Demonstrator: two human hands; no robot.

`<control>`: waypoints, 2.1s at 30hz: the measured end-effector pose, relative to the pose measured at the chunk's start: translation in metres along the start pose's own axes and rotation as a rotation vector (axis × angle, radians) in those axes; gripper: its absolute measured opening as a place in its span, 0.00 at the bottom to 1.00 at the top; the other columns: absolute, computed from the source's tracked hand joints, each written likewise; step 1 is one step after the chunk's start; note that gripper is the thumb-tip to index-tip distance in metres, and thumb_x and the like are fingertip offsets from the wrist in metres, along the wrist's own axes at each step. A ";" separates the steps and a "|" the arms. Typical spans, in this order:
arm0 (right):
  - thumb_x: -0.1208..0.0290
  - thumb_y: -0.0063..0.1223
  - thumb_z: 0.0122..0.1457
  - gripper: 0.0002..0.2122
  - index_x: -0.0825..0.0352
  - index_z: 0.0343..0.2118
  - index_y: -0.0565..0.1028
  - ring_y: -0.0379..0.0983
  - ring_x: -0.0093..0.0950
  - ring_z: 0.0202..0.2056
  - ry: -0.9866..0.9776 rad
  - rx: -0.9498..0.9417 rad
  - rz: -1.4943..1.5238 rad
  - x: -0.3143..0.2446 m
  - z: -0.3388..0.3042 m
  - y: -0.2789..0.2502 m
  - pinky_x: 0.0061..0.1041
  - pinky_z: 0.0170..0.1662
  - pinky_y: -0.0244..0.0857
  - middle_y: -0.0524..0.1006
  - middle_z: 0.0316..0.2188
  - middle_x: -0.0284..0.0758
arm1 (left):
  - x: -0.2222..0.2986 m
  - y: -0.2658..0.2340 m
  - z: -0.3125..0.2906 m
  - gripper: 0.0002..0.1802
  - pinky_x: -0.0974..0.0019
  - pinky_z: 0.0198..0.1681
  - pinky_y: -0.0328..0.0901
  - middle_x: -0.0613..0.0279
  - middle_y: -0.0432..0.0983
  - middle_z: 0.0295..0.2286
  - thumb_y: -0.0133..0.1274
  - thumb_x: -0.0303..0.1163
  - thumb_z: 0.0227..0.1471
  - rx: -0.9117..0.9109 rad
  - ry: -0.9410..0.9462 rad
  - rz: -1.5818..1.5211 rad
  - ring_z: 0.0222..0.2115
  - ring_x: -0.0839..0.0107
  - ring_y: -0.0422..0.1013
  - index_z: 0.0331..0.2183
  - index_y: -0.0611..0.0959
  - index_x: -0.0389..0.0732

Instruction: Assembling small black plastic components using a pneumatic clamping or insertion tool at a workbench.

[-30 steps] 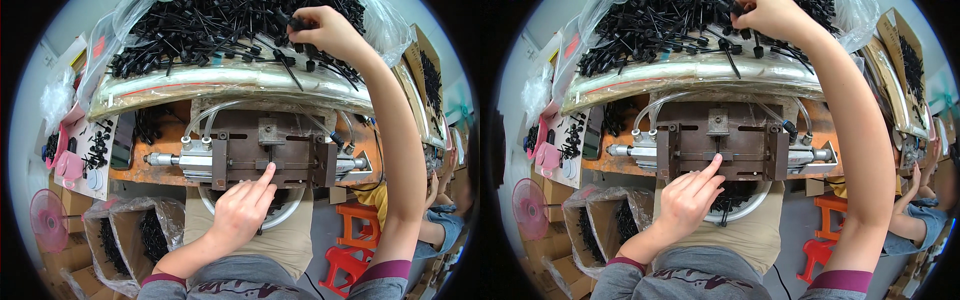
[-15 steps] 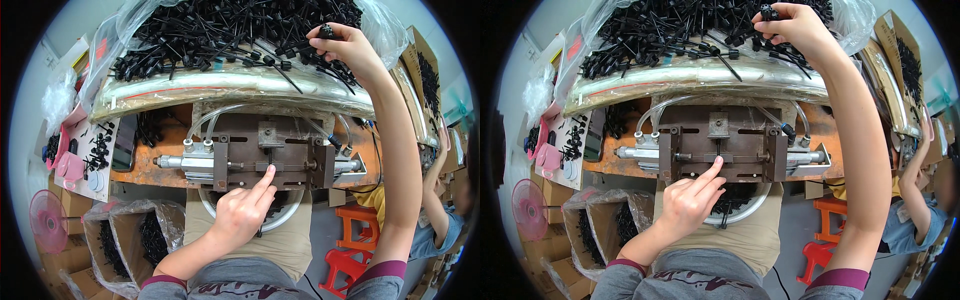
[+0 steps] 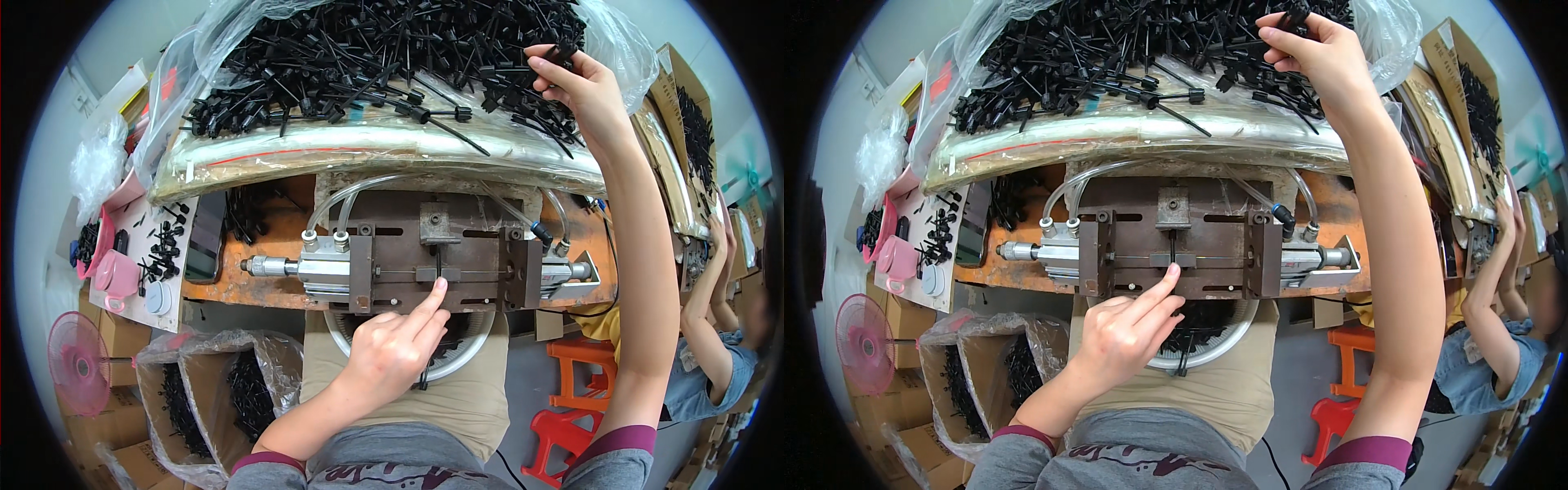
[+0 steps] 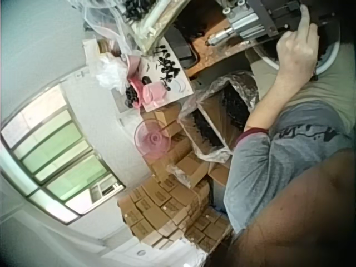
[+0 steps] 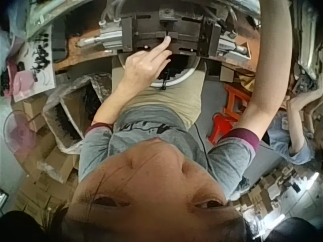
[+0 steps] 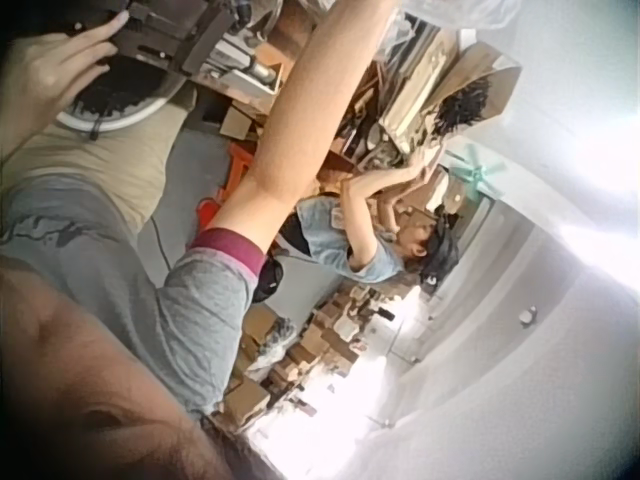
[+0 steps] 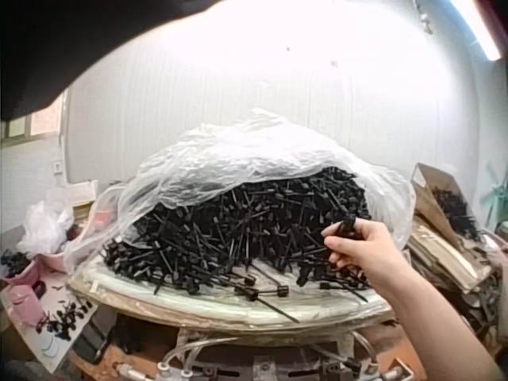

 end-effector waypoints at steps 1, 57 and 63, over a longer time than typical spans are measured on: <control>0.71 0.59 0.60 0.12 0.72 0.43 0.78 0.75 0.16 0.34 0.005 0.027 0.066 0.005 0.002 -0.004 0.14 0.39 0.70 0.79 0.34 0.33 | 0.002 -0.003 0.000 0.11 0.72 0.24 0.68 0.55 0.78 0.47 0.65 0.27 0.41 -0.005 0.007 -0.024 0.19 0.71 0.74 0.32 0.84 0.38; 0.81 0.56 0.58 0.08 0.73 0.40 0.74 0.75 0.24 0.23 0.405 0.234 0.727 -0.007 -0.233 0.056 0.20 0.27 0.69 0.79 0.35 0.44 | 0.004 -0.006 0.009 0.18 0.72 0.27 0.70 0.56 0.80 0.45 0.68 0.24 0.37 0.007 -0.154 -0.244 0.25 0.72 0.77 0.36 0.84 0.37; 0.81 0.55 0.59 0.07 0.73 0.40 0.74 0.75 0.24 0.24 0.442 0.128 0.784 -0.006 -0.240 0.072 0.21 0.27 0.69 0.79 0.35 0.43 | 0.017 -0.015 0.000 0.19 0.71 0.31 0.75 0.55 0.80 0.35 0.69 0.22 0.42 0.063 -0.415 -0.878 0.32 0.71 0.81 0.39 0.82 0.32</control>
Point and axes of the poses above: each hand's wrist, its own z-axis towards the middle knuckle, its own y-axis out of the palm, x = y × z, the point moved 1 cm from there along z, towards the middle knuckle
